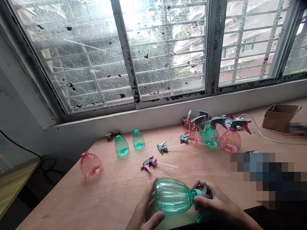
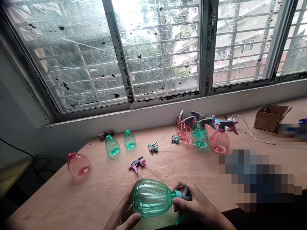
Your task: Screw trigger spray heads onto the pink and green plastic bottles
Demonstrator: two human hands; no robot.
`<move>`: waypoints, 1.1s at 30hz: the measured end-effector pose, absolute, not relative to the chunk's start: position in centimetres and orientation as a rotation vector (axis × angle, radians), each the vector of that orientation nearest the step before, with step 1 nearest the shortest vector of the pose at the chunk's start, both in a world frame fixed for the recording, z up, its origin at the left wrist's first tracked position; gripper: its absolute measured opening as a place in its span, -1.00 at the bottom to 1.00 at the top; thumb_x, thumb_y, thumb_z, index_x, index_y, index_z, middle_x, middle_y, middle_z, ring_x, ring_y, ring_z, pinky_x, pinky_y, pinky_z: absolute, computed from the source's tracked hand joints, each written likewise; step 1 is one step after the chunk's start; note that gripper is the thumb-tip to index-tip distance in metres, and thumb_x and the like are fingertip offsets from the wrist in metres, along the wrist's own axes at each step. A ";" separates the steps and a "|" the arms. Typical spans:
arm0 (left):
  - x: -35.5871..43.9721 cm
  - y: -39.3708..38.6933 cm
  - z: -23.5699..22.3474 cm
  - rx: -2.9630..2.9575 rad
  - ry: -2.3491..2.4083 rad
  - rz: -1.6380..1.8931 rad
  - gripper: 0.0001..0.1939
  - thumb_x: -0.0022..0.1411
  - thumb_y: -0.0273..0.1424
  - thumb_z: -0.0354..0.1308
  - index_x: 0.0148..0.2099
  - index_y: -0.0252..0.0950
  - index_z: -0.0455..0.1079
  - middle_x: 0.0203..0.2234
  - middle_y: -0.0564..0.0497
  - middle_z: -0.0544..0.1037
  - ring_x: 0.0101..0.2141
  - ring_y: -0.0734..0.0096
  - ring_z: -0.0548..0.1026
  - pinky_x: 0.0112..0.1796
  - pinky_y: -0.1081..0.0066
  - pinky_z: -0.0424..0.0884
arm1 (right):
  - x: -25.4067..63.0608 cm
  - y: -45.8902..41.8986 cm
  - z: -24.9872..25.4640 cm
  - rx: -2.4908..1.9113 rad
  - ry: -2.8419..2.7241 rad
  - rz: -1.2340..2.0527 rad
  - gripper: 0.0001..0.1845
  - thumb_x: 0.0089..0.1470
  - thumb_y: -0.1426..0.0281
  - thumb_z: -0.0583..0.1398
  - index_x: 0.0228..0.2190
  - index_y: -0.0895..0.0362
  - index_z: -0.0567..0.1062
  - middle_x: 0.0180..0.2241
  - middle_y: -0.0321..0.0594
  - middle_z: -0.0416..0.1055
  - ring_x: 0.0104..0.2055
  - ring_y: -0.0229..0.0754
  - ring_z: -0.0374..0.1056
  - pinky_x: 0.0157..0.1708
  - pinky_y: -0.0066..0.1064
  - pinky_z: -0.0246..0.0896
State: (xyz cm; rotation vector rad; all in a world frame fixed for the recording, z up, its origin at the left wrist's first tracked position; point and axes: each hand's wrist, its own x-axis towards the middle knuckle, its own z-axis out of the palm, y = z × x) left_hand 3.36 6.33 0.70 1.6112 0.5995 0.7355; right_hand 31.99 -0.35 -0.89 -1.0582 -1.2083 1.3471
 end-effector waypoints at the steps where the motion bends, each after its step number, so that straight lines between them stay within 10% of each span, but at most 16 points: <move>1: 3.4 6.3 0.6 1.620 0.596 0.741 -0.29 0.28 -0.18 0.26 0.39 0.12 0.08 0.40 0.03 0.17 0.36 -0.08 0.13 0.30 0.01 0.16 | 32.0 -0.3 -0.9 -1.057 -1.214 1.346 -0.51 -0.03 0.03 0.39 -0.29 0.16 0.42 -0.48 -0.25 0.54 -0.45 -0.19 0.41 -0.40 -0.41 0.26; 11: 3.8 6.3 0.1 1.571 0.417 0.752 -0.23 0.24 -0.26 0.33 0.37 0.21 0.04 0.39 -0.01 0.16 0.27 -0.09 0.29 0.21 0.02 0.32 | 32.2 0.1 -1.8 -1.071 -1.237 1.339 -0.51 -0.01 0.06 0.39 -0.25 0.16 0.40 -0.52 -0.23 0.57 -0.49 -0.19 0.41 -0.45 -0.43 0.26; 21: 3.3 6.5 -1.7 1.920 0.466 0.959 -0.46 0.29 -0.22 0.25 0.25 0.04 0.19 0.40 -0.10 0.11 0.39 -0.12 -0.01 0.31 -0.08 -0.02 | 32.4 0.1 -2.1 -1.055 -1.223 1.370 -0.49 -0.02 0.07 0.39 -0.21 0.18 0.41 -0.52 -0.22 0.58 -0.50 -0.19 0.43 -0.46 -0.44 0.24; 28: 3.5 7.0 -1.1 1.743 0.436 0.905 -0.08 0.17 0.05 0.24 0.43 0.05 -0.11 0.45 -0.10 -0.05 0.35 -0.24 0.09 0.27 -0.10 0.11 | 32.3 0.0 -2.0 -1.034 -1.239 1.359 -0.50 -0.01 0.08 0.39 -0.22 0.17 0.41 -0.52 -0.23 0.57 -0.48 -0.19 0.41 -0.44 -0.43 0.24; 33: 3.7 6.6 -0.2 1.565 0.482 0.700 -0.07 0.16 0.07 0.24 0.44 -0.04 -0.07 0.37 -0.17 0.19 0.31 -0.20 0.19 0.25 -0.04 0.18 | 32.3 -0.1 -2.0 -1.043 -1.255 1.357 -0.53 0.01 0.10 0.39 -0.23 0.16 0.40 -0.50 -0.24 0.57 -0.47 -0.20 0.41 -0.42 -0.43 0.23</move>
